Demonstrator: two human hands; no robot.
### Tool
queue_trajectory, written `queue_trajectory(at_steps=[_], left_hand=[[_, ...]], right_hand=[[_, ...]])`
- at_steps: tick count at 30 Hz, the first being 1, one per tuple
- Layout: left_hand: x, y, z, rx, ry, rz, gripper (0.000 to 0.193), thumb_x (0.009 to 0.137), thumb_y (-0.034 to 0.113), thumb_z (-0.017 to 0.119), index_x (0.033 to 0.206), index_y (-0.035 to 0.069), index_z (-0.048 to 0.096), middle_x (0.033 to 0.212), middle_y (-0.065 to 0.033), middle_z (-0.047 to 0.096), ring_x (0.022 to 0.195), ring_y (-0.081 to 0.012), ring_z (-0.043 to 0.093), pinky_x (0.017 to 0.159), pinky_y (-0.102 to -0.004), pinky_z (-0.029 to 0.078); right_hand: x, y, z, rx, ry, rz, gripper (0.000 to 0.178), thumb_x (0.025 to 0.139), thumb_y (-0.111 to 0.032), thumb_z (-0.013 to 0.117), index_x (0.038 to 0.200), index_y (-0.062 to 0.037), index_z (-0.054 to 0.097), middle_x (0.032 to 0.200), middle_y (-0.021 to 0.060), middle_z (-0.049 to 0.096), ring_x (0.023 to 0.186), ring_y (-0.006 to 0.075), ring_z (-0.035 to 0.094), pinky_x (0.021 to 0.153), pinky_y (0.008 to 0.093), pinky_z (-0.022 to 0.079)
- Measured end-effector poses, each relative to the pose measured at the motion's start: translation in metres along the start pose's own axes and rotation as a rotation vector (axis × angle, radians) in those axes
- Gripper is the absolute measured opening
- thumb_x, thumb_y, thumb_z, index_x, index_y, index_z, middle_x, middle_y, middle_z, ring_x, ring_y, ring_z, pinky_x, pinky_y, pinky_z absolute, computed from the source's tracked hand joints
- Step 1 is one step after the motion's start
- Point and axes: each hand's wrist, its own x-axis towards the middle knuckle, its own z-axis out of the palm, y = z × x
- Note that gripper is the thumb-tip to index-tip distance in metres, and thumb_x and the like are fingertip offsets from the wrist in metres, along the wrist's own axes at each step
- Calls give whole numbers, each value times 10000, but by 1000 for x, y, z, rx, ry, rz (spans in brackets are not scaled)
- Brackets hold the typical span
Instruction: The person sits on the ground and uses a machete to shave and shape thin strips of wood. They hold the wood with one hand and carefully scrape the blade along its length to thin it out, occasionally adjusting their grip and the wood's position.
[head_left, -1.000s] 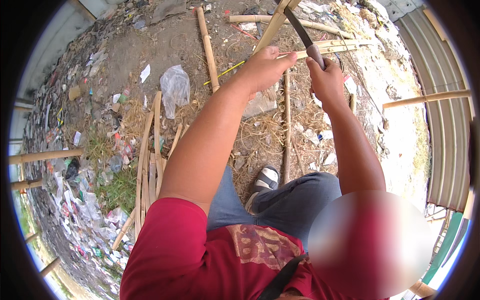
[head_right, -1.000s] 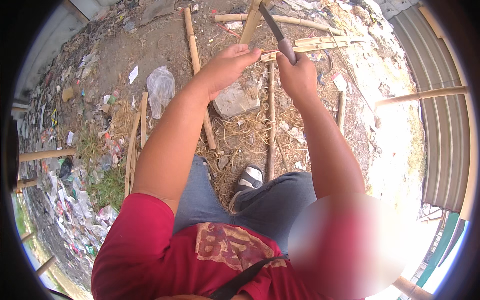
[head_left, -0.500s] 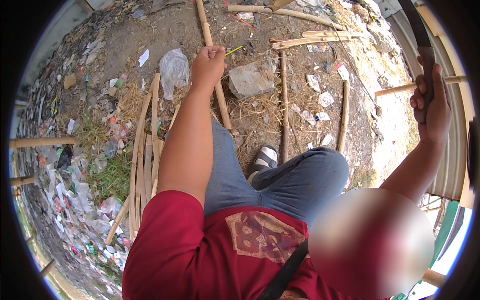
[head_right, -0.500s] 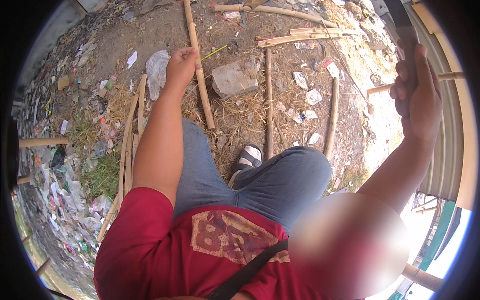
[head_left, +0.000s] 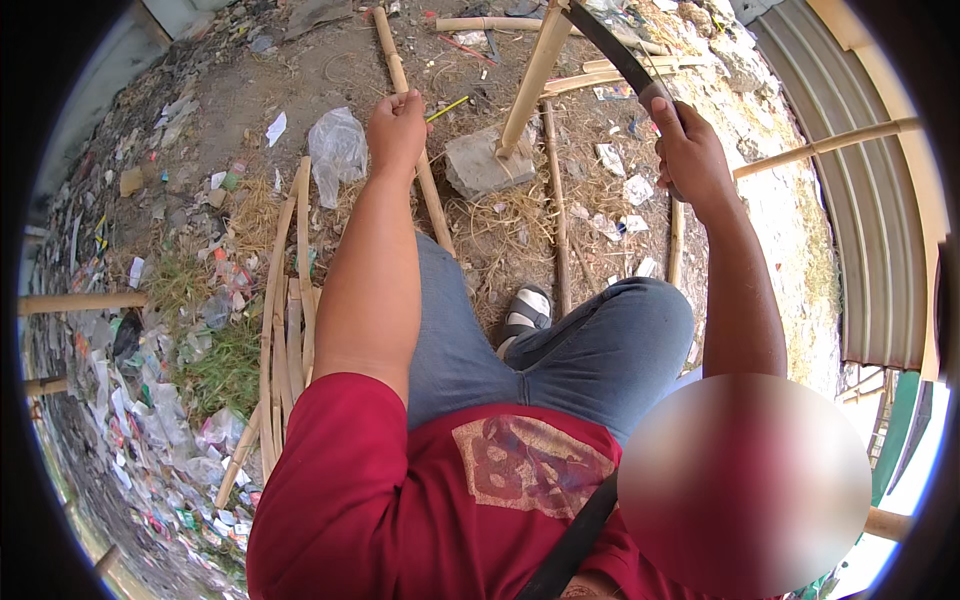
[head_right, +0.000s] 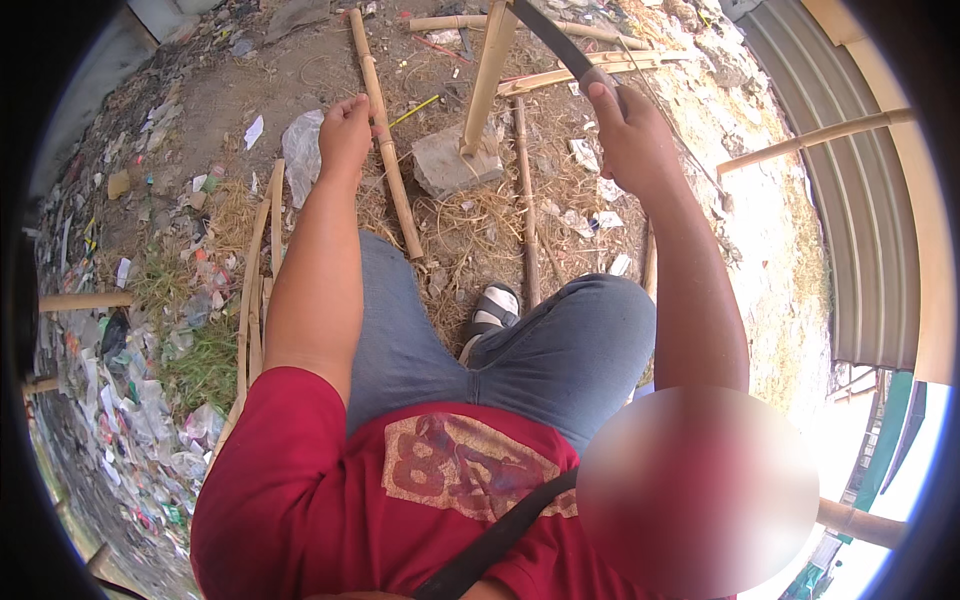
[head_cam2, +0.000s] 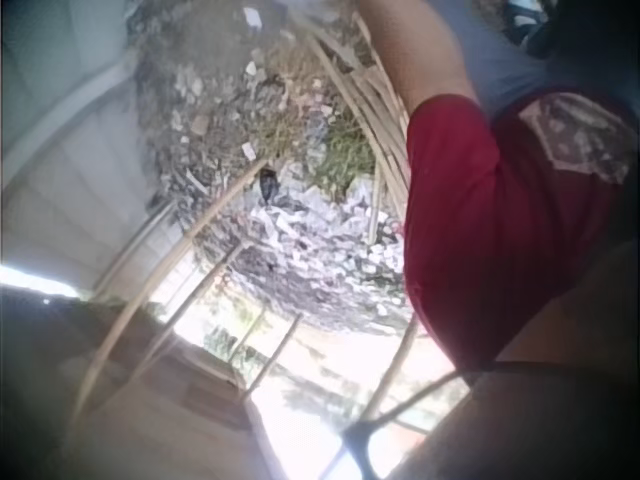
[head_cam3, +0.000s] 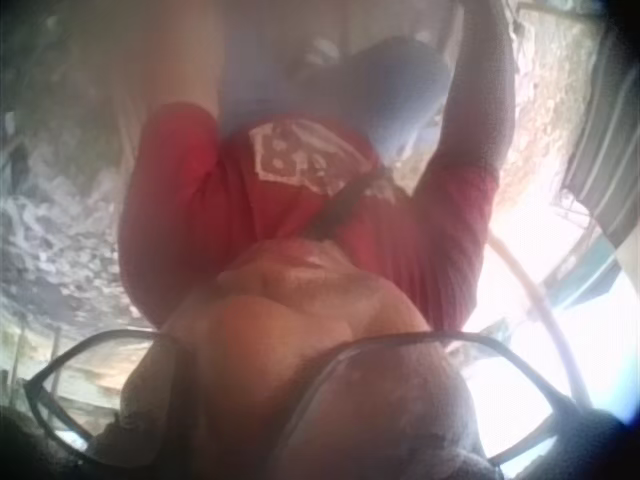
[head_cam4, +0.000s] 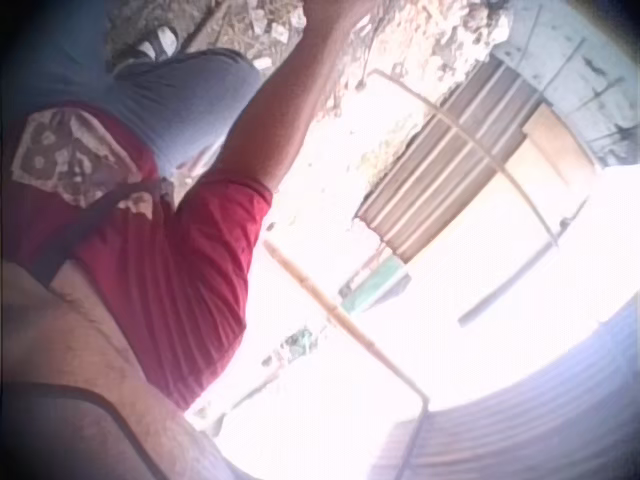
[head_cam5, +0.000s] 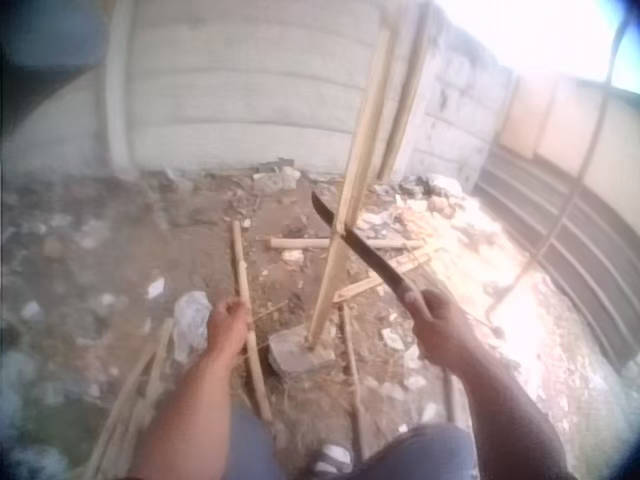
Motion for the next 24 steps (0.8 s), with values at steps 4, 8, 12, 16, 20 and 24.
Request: queue_trajectory(at_steps=[4,8,12,16,20,24], left_hand=[[1,-5,-6,5,3,5,316,981,287,632,1088,-11,624,882,-56,670,670,-141,664,635,-300,527],[4,-8,-18,18,-2,-5,323,1008,303,591,1147,11,603,983,-51,662,745,-136,661,669,-296,487],[1,-1,-20,4,9,-21,337,1004,325,597,1143,17,603,976,-47,654,732,-133,646,699,-304,489],[0,2,-13,-7,-8,-57,342,1004,330,597,1151,21,603,974,-41,652,736,-130,643,691,-301,487],[4,2,-16,-13,6,-57,340,1004,330,596,1161,29,604,980,-42,654,733,-126,638,661,-289,482],[4,3,-22,-19,24,-50,329,1008,328,592,1167,40,606,986,-41,659,730,-119,635,631,-272,474]], right_hand=[[-6,-7,7,-4,22,-69,530,1018,-498,529,1118,14,622,677,22,522,546,105,538,499,296,463],[-25,-30,2,108,110,-116,512,1018,-473,558,1183,7,621,645,-31,473,483,51,455,446,223,399],[-33,-39,-7,78,104,-89,556,1006,-529,531,1161,-6,639,669,-16,506,531,75,505,486,246,442],[5,20,50,-245,75,-183,570,1019,-540,473,1015,18,592,750,163,618,684,289,621,687,449,485],[14,16,52,-155,72,-122,581,1011,-550,482,1071,12,618,780,175,644,765,333,634,739,465,477],[-13,-12,38,75,132,-56,547,1013,-523,516,1089,2,646,723,86,613,684,182,614,635,367,467]])
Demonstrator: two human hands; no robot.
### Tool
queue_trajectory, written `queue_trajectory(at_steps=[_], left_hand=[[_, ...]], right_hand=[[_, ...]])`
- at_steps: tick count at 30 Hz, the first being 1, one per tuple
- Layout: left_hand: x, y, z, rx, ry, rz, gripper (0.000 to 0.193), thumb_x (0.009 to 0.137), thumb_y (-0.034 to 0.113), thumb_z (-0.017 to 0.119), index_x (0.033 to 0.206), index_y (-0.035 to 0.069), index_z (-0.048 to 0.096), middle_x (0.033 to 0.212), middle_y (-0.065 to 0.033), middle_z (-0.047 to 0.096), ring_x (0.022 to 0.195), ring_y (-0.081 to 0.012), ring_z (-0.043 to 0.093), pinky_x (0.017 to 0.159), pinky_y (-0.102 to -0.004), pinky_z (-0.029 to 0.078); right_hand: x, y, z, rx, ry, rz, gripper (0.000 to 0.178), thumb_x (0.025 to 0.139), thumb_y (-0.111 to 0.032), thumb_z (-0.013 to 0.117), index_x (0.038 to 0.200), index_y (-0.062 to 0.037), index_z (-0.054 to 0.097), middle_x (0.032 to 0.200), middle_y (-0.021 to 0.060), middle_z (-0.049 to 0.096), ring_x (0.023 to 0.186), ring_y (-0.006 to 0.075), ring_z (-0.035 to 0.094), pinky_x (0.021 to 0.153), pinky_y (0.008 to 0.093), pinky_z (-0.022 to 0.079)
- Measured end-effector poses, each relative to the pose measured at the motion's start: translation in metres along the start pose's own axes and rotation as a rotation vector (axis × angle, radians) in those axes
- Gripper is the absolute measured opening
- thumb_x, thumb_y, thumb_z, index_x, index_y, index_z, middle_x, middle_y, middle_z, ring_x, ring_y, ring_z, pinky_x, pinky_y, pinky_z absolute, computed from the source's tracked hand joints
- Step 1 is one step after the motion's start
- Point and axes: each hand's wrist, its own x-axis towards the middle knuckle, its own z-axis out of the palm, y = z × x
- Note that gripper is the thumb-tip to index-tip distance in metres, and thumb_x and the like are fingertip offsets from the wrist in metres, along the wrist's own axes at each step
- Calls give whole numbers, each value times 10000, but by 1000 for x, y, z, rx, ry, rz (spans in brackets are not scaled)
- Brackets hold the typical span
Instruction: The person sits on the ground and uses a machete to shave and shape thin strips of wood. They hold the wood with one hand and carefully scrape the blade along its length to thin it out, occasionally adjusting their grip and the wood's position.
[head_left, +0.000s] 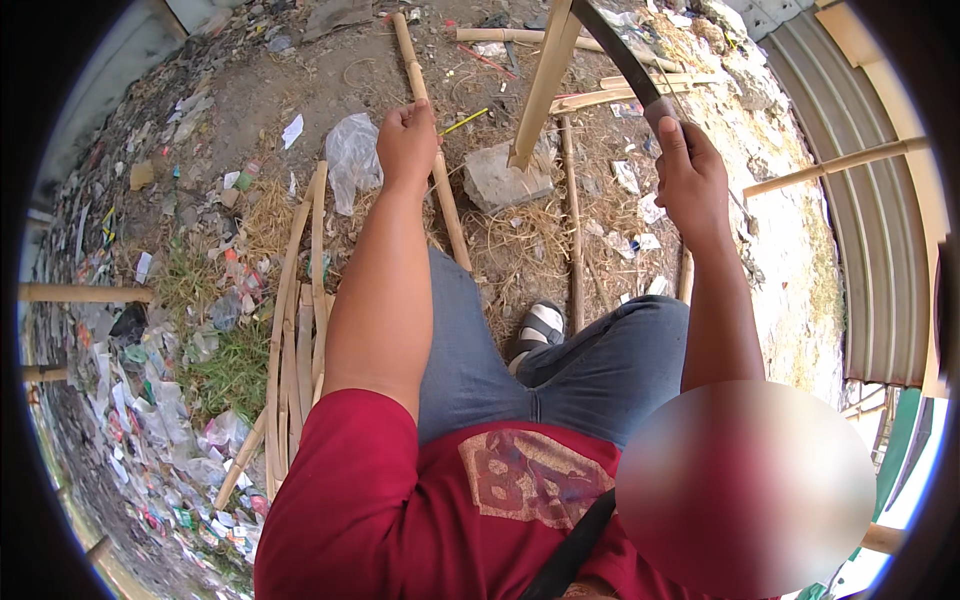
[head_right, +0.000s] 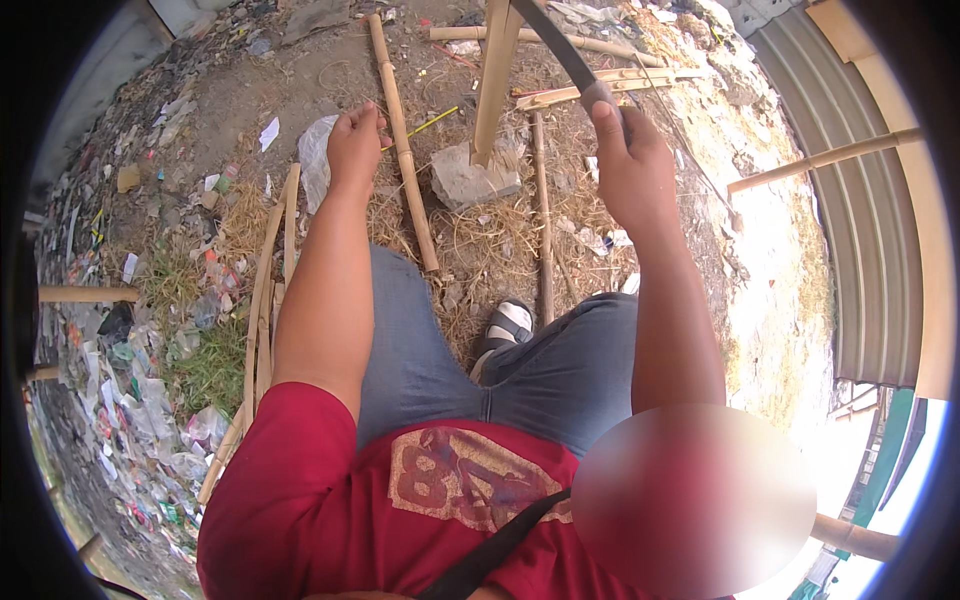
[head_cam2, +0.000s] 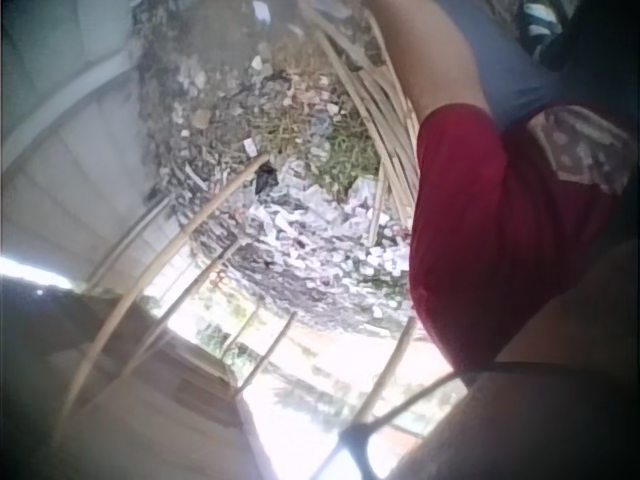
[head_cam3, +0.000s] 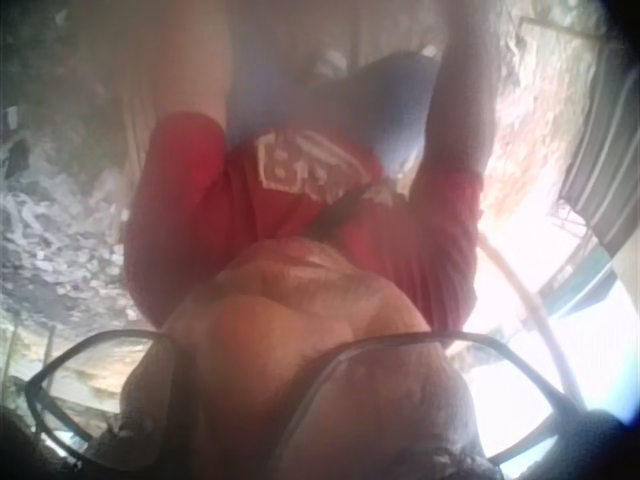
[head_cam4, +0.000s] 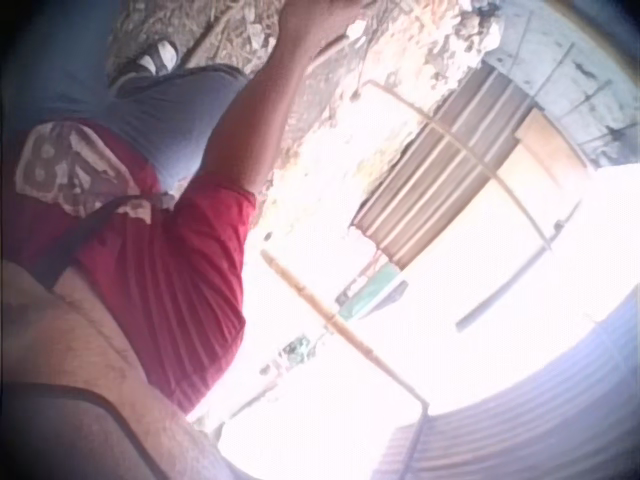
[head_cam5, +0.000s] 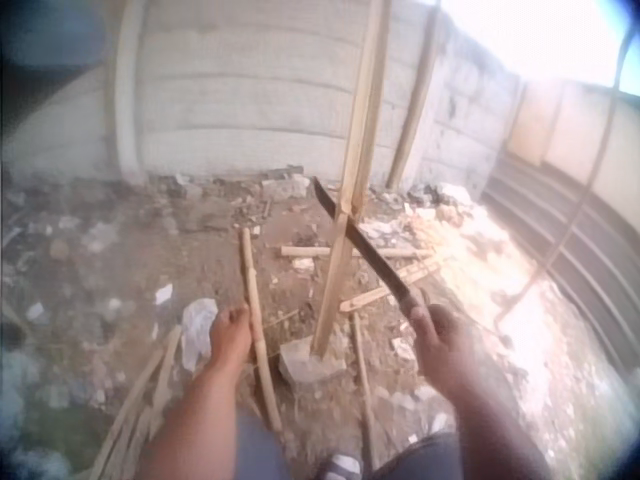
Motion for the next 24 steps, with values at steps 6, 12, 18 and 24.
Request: queue_trajectory(at_steps=[6,12,18,24], left_hand=[[2,-8,3,-58,10,-17,321,1019,324,574,1179,47,597,975,-40,656,712,-118,621,625,-267,472],[3,-8,-1,-13,96,242,334,1014,299,601,1193,19,578,1003,-55,630,745,-120,620,656,-260,483],[-41,166,8,-127,-22,943,474,987,320,663,1275,-30,524,1198,-98,593,933,-137,647,744,-239,479],[-88,260,-10,-348,-70,1162,437,995,323,642,1240,-19,522,1152,-108,635,856,-155,658,709,-255,483]], right_hand=[[-14,39,27,-339,-76,-119,443,1022,-446,500,1058,-13,583,818,244,668,790,411,669,708,493,492],[-25,43,41,-229,-100,-106,450,1009,-452,517,1019,-4,567,827,280,657,801,462,652,725,508,481],[-26,43,35,-161,-38,-98,447,983,-447,544,1015,-6,609,845,282,665,833,472,649,760,523,486],[-44,38,-21,-1,168,-115,446,1003,-446,551,1030,-12,649,743,206,656,715,350,675,664,433,494]])
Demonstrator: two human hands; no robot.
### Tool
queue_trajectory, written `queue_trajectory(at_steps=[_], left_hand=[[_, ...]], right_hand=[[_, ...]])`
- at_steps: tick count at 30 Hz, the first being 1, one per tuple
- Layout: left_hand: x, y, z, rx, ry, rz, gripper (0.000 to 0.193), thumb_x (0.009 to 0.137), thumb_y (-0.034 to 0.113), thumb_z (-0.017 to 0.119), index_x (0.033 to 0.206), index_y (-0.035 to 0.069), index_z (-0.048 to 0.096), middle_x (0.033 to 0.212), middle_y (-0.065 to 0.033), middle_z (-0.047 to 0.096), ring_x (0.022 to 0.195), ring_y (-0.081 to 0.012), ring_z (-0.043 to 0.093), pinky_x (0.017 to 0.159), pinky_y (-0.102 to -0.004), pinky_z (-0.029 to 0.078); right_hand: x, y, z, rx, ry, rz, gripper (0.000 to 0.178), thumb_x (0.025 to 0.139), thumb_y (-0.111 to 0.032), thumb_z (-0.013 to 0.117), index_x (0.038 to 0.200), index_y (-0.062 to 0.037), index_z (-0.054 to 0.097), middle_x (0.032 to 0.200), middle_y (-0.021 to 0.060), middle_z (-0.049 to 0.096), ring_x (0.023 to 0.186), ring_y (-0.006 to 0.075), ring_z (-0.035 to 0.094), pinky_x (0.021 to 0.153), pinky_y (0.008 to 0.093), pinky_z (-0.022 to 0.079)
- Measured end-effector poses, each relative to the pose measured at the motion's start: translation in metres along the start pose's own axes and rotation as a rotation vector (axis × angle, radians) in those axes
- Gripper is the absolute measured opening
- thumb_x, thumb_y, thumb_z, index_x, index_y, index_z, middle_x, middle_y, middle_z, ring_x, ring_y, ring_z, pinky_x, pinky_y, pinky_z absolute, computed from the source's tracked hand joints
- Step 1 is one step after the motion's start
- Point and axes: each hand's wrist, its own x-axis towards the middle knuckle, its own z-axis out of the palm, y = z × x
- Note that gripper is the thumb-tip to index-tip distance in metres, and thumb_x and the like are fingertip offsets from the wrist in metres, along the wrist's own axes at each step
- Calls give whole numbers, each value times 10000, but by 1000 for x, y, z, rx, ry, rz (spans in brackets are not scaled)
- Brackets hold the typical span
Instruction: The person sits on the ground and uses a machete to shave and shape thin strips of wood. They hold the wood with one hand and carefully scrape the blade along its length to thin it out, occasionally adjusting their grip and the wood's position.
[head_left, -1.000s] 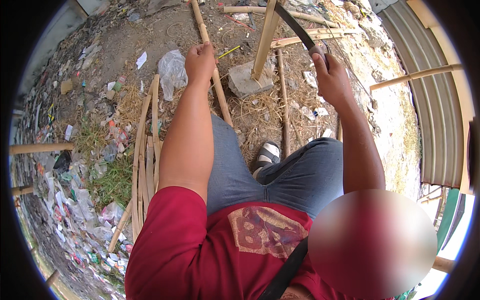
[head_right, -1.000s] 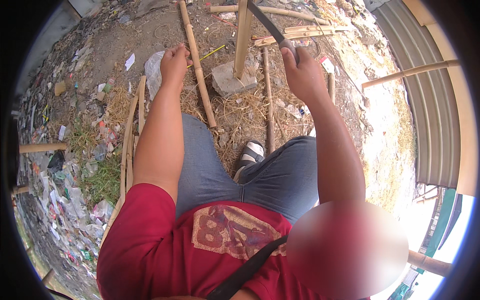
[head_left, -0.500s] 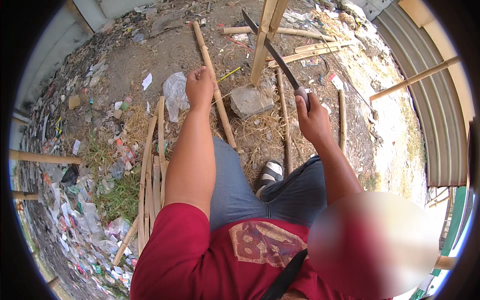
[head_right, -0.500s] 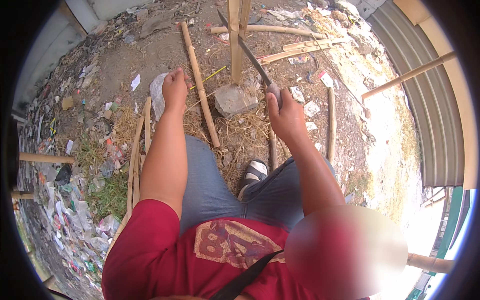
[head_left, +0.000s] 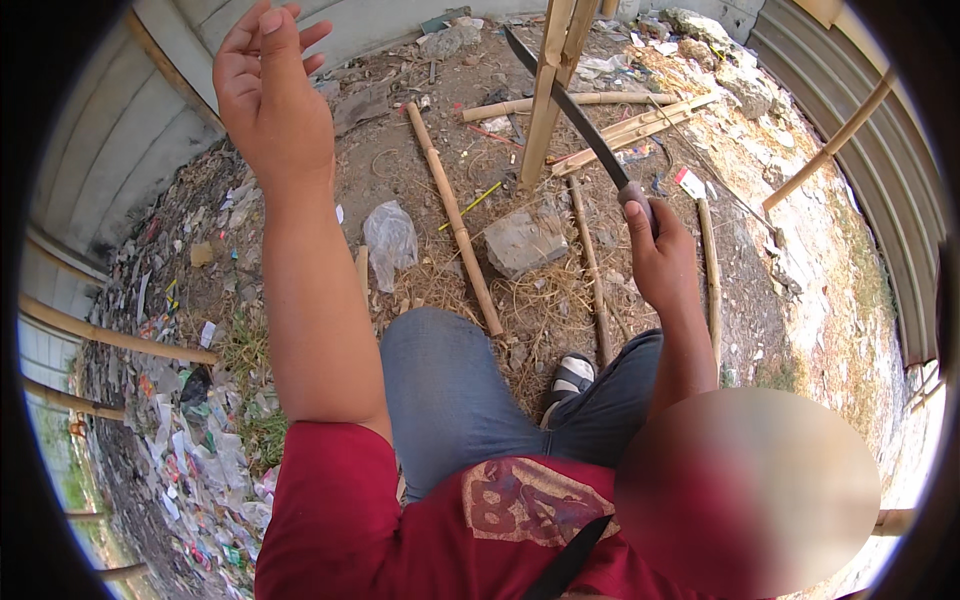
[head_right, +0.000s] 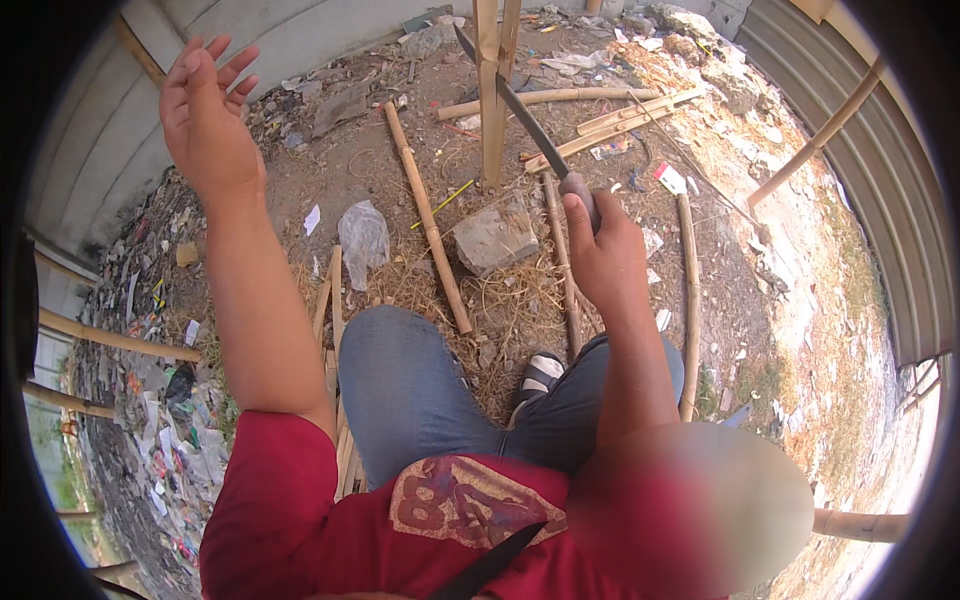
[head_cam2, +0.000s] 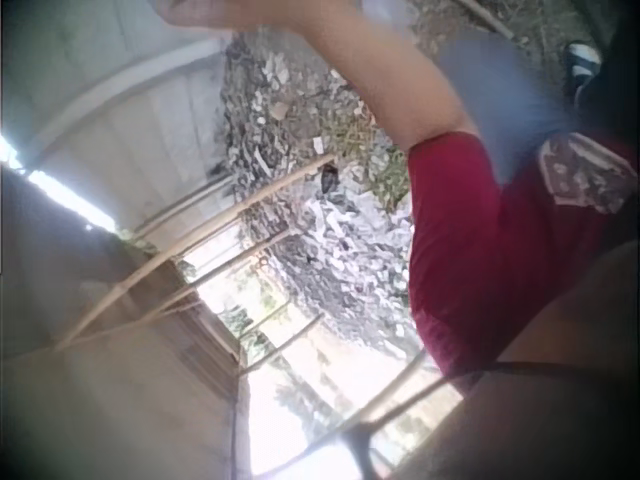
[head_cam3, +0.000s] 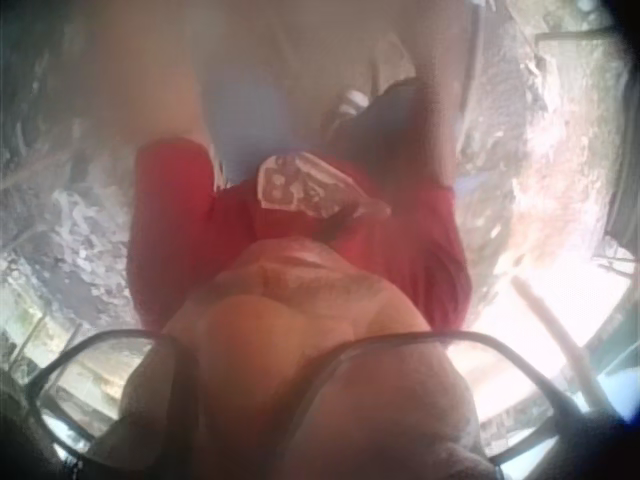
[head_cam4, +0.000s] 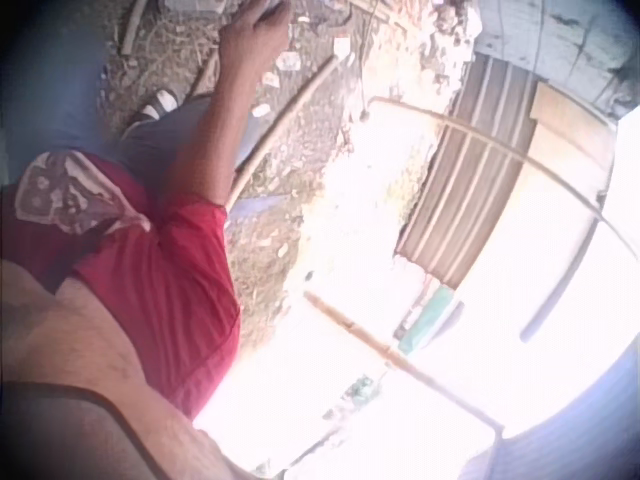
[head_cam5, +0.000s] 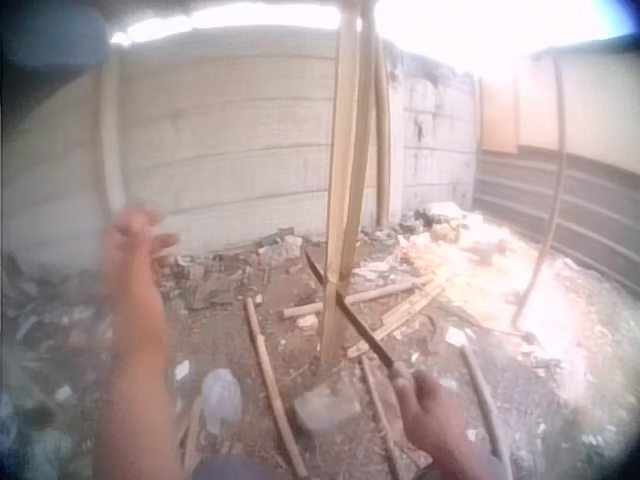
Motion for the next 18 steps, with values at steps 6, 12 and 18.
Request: queue_trajectory(at_steps=[6,12,18], left_hand=[[-158,-90,-62,256,180,-556,346,1033,289,563,1238,12,527,1067,-90,638,778,-149,661,682,-268,500],[-238,-129,-60,484,-63,-711,329,1030,317,567,1166,18,581,940,-50,619,707,-126,638,644,-271,499],[-241,-137,-72,459,-102,-804,321,1041,325,544,1145,23,581,928,-44,616,693,-118,630,634,-271,492]], right_hand=[[17,32,27,-187,-243,-20,472,1004,-451,516,1043,8,618,855,264,678,820,449,665,743,523,502],[11,47,37,-144,-233,54,498,984,-472,539,1027,16,629,886,283,684,854,461,664,779,522,499],[11,6,-31,-90,-113,45,518,995,-497,533,990,11,635,813,248,664,767,411,651,699,478,478]])
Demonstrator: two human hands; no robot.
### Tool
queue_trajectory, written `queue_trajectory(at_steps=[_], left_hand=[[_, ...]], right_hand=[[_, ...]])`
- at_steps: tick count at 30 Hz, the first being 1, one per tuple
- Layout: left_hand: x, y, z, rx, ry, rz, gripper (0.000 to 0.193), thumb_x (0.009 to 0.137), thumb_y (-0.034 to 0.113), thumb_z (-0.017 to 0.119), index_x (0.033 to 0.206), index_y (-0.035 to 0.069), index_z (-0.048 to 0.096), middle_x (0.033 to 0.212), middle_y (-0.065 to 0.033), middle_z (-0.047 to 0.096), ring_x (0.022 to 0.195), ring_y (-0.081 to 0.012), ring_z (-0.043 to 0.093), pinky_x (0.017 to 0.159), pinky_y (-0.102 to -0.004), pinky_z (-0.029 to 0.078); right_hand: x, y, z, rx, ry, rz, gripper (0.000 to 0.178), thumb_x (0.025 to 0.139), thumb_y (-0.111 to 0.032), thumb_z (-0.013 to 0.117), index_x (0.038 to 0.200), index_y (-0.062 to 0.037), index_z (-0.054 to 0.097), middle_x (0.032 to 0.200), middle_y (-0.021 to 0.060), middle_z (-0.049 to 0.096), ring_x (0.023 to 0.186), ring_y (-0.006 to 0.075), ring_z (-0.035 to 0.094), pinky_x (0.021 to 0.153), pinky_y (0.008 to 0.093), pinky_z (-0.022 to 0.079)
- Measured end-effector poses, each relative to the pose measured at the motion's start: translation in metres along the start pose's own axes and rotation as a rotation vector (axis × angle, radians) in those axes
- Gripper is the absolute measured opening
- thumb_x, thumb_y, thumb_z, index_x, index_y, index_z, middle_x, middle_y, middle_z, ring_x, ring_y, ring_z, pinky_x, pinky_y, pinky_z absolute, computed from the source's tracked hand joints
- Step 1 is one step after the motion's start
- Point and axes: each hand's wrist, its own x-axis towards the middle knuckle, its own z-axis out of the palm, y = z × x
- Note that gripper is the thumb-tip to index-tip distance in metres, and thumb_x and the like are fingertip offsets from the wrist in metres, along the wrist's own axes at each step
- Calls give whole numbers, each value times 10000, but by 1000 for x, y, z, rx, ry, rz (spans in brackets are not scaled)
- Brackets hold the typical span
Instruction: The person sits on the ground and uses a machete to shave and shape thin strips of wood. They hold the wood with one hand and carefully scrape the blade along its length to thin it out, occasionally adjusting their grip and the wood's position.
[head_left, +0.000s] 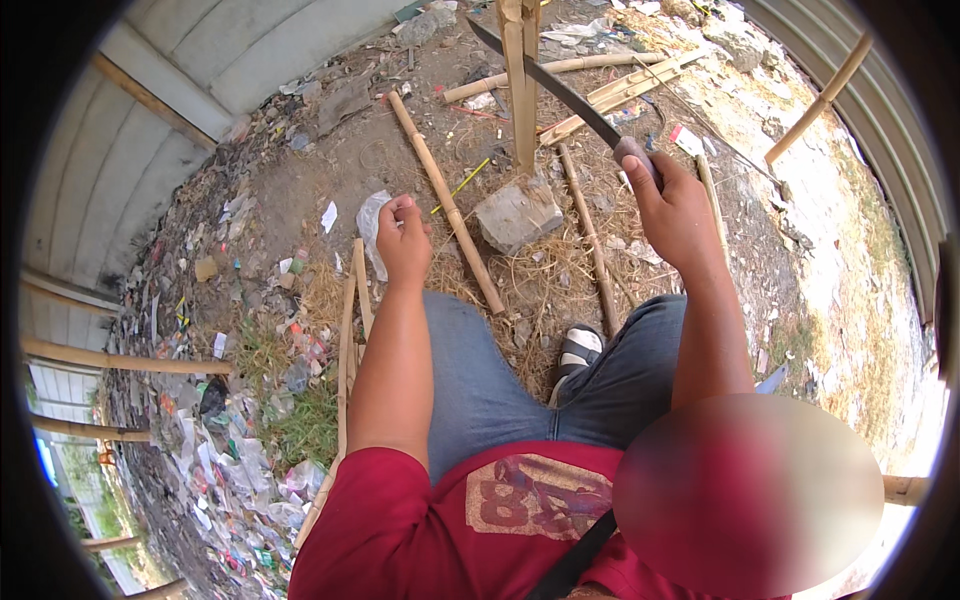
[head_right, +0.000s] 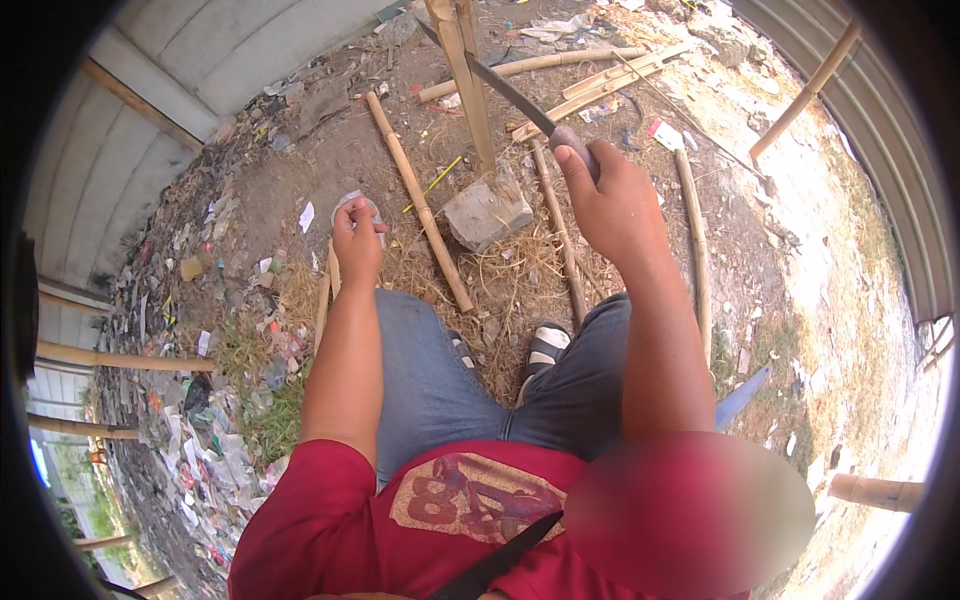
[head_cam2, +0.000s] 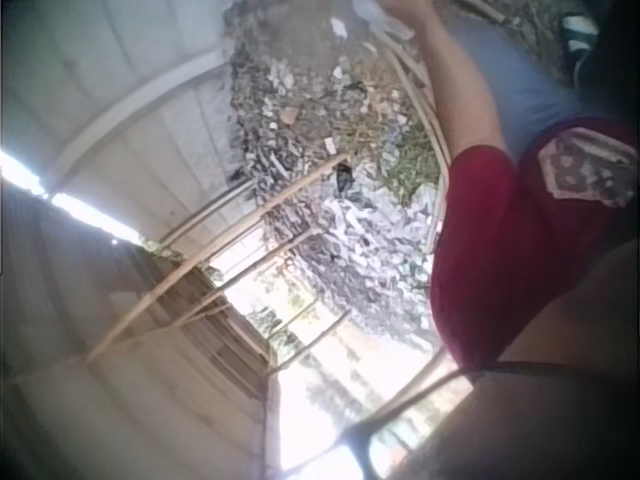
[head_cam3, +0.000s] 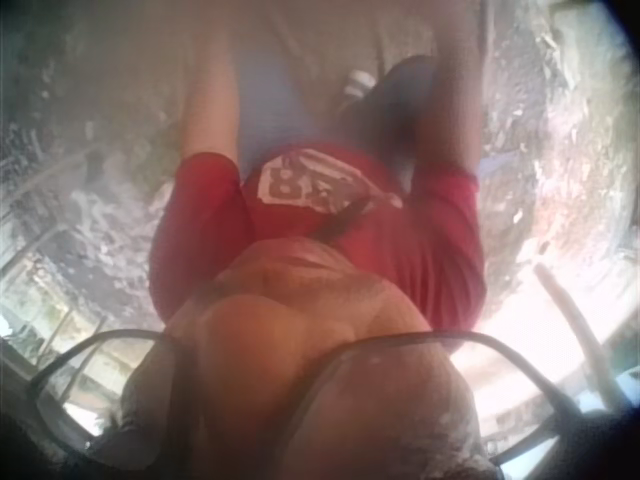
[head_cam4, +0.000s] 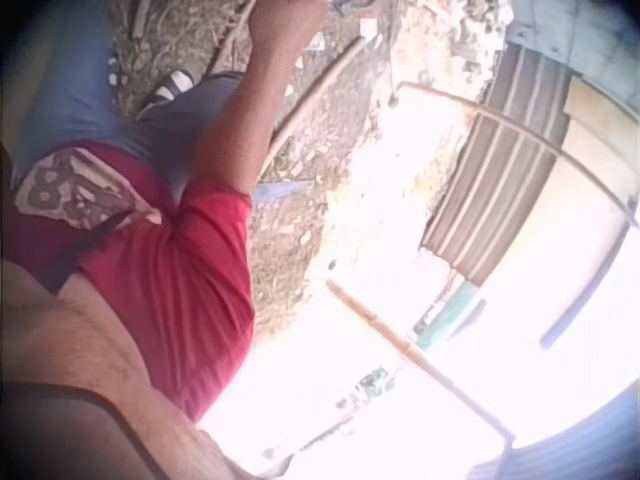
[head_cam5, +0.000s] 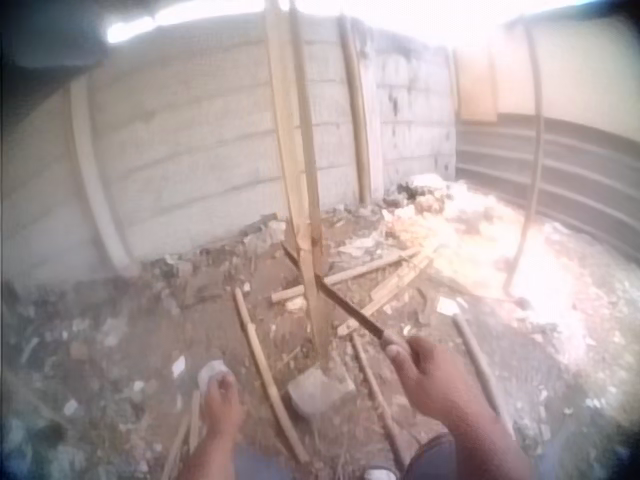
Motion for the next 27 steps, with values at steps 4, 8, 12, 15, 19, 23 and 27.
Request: queue_trajectory(at_steps=[4,8,12,15,19,23,27], left_hand=[[-2,5,-4,-6,-1,-66,300,1030,292,567,1169,27,592,935,-50,619,694,-122,625,632,-271,506],[2,2,7,-21,-21,-45,315,1033,309,565,1174,29,593,935,-48,618,708,-117,630,633,-272,500],[4,47,11,-140,-35,136,322,1030,308,578,1181,23,577,1009,-50,601,787,-116,631,675,-264,473],[23,135,21,-192,-136,387,436,1014,338,609,1265,-8,523,1133,-94,586,929,-160,655,749,-266,485],[51,242,21,-336,-8,621,564,1031,430,536,1340,-31,435,1235,-148,585,998,-224,669,783,-337,501],[43,237,-8,-421,155,535,539,1054,438,464,1338,-18,436,1194,-142,593,967,-223,669,757,-330,501],[29,99,10,-242,232,174,469,1057,435,461,1271,20,499,1105,-99,595,819,-171,647,680,-282,473]], right_hand=[[3,5,10,-13,-60,-29,510,1015,-485,495,961,8,612,814,246,658,779,420,644,715,485,477],[8,67,85,-85,-115,70,511,1001,-475,485,1040,18,616,973,306,679,938,479,654,870,520,496],[13,53,69,-54,-200,117,518,996,-481,498,1016,16,641,941,298,680,926,454,662,851,514,495],[3,32,50,-80,-172,87,517,983,-494,522,996,2,665,901,268,688,889,433,670,807,507,501],[-7,-4,-5,-109,-101,22,529,974,-513,542,987,0,668,824,250,682,827,425,671,746,488,502],[3,-9,-6,-24,-49,-25,507,996,-481,519,984,9,649,848,264,684,852,434,670,769,497,503],[12,75,92,-96,-204,43,497,996,-442,495,1120,18,635,993,278,693,970,452,662,892,527,505]])
